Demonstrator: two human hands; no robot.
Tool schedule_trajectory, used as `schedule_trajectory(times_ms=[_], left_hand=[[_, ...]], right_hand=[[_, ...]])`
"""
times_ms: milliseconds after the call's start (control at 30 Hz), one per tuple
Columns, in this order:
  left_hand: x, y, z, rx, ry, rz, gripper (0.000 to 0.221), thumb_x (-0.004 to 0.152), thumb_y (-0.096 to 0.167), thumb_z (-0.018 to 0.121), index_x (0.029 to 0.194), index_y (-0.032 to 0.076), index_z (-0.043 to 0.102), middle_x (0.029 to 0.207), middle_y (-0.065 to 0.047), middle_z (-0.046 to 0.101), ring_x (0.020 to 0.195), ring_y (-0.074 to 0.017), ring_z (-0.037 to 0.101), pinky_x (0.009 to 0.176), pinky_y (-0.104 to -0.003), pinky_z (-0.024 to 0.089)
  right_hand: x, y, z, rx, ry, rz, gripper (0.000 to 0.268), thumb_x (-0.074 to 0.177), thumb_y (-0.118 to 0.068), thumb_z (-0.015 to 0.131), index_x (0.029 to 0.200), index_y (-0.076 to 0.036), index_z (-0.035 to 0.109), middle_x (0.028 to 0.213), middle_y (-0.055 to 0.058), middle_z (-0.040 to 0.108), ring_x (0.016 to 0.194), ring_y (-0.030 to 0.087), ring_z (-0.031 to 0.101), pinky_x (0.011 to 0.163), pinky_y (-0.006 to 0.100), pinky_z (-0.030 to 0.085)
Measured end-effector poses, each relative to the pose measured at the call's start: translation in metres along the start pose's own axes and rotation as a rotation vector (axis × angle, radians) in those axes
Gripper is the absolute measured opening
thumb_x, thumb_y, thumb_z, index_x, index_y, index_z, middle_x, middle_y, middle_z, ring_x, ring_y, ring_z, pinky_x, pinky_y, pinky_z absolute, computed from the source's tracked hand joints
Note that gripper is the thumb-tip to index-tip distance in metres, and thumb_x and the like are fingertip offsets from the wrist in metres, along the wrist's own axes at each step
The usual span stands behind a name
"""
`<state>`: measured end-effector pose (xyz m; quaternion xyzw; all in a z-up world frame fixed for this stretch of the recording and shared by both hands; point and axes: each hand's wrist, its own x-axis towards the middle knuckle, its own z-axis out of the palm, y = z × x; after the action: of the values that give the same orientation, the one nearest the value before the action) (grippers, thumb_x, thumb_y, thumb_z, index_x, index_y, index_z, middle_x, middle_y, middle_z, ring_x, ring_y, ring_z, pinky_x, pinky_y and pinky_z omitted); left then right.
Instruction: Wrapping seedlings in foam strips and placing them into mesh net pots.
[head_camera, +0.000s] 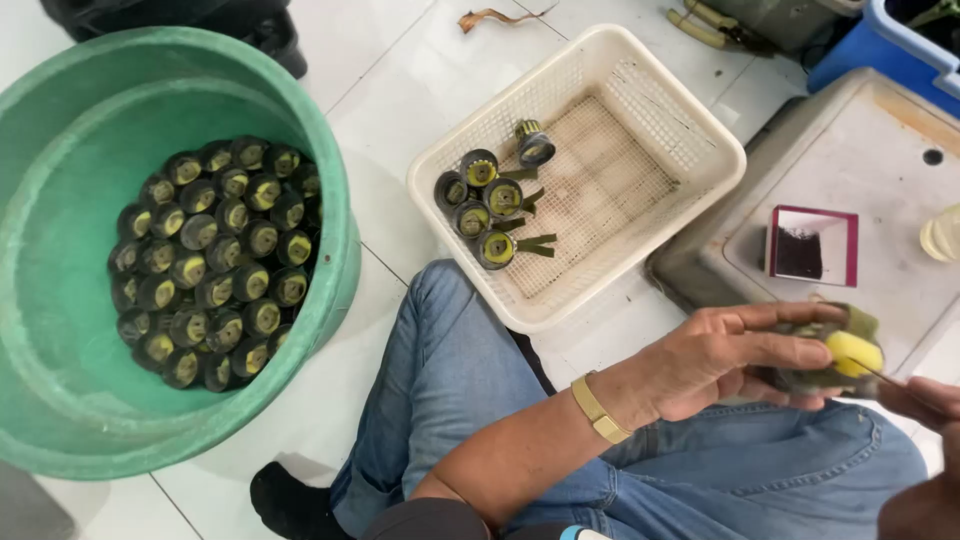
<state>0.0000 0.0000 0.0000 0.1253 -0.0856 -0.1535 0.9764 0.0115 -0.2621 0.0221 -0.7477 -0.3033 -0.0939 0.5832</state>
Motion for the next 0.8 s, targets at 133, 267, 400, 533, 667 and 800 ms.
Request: schedule_trajectory(times_ms=[133,267,400,533,667,800], left_hand=[[0.000,-0.001,-0.001,0.147,0.052,0.099,0.052,0.097,-0.001,0.072,0.145,-0.001,0.053,0.126,-0.018,0.067,0.112,-0.0262,0.069,0.103,-0.038,0.059],[-0.008,0.016,0.009,0.245,0.153,0.189,0.053,0.093,-0.001,0.074,0.143,-0.002,0.056,0.125,-0.016,0.068,0.115,-0.0225,0.070,0.107,-0.038,0.059],[-0.010,0.021,0.006,0.250,0.219,0.181,0.053,0.092,-0.003,0.071,0.143,-0.002,0.057,0.124,-0.013,0.069,0.115,-0.0182,0.068,0.108,-0.036,0.056],[-0.009,0.026,0.024,0.300,0.189,0.141,0.057,0.091,-0.006,0.067,0.147,-0.003,0.057,0.128,-0.012,0.067,0.116,-0.0162,0.065,0.106,-0.031,0.053],[-0.016,0.033,0.041,0.488,0.115,0.219,0.059,0.091,-0.012,0.068,0.148,0.000,0.057,0.127,-0.007,0.058,0.123,-0.0156,0.062,0.114,-0.031,0.054],[-0.019,0.031,0.044,0.610,0.078,0.292,0.062,0.091,-0.014,0.068,0.149,0.002,0.058,0.124,-0.008,0.056,0.122,-0.0179,0.063,0.114,-0.031,0.053]], right_hand=[[0.010,-0.026,0.027,-0.083,0.019,0.089,0.012,0.118,0.000,0.041,0.124,0.000,0.051,0.127,0.020,0.060,0.116,0.027,0.067,0.107,0.031,0.055],[0.012,-0.059,0.049,-0.130,0.054,0.158,0.009,0.127,0.005,0.044,0.123,0.003,0.052,0.127,0.022,0.060,0.120,0.031,0.065,0.104,0.031,0.052],[0.019,-0.055,0.052,-0.038,0.047,0.098,0.016,0.121,0.002,0.040,0.128,-0.002,0.054,0.126,0.017,0.060,0.115,0.024,0.071,0.104,0.030,0.056],[0.035,-0.085,0.073,-0.190,0.150,0.023,0.008,0.118,0.011,0.051,0.119,0.005,0.057,0.120,0.024,0.065,0.109,0.027,0.069,0.100,0.031,0.058],[0.059,-0.116,0.077,-0.108,0.298,-0.032,0.010,0.098,0.006,0.066,0.107,0.008,0.065,0.101,0.024,0.072,0.087,0.030,0.076,0.078,0.035,0.065],[0.050,-0.115,0.070,-0.082,0.264,0.005,0.012,0.101,0.002,0.068,0.111,0.007,0.065,0.099,0.023,0.071,0.090,0.029,0.076,0.082,0.035,0.067]])
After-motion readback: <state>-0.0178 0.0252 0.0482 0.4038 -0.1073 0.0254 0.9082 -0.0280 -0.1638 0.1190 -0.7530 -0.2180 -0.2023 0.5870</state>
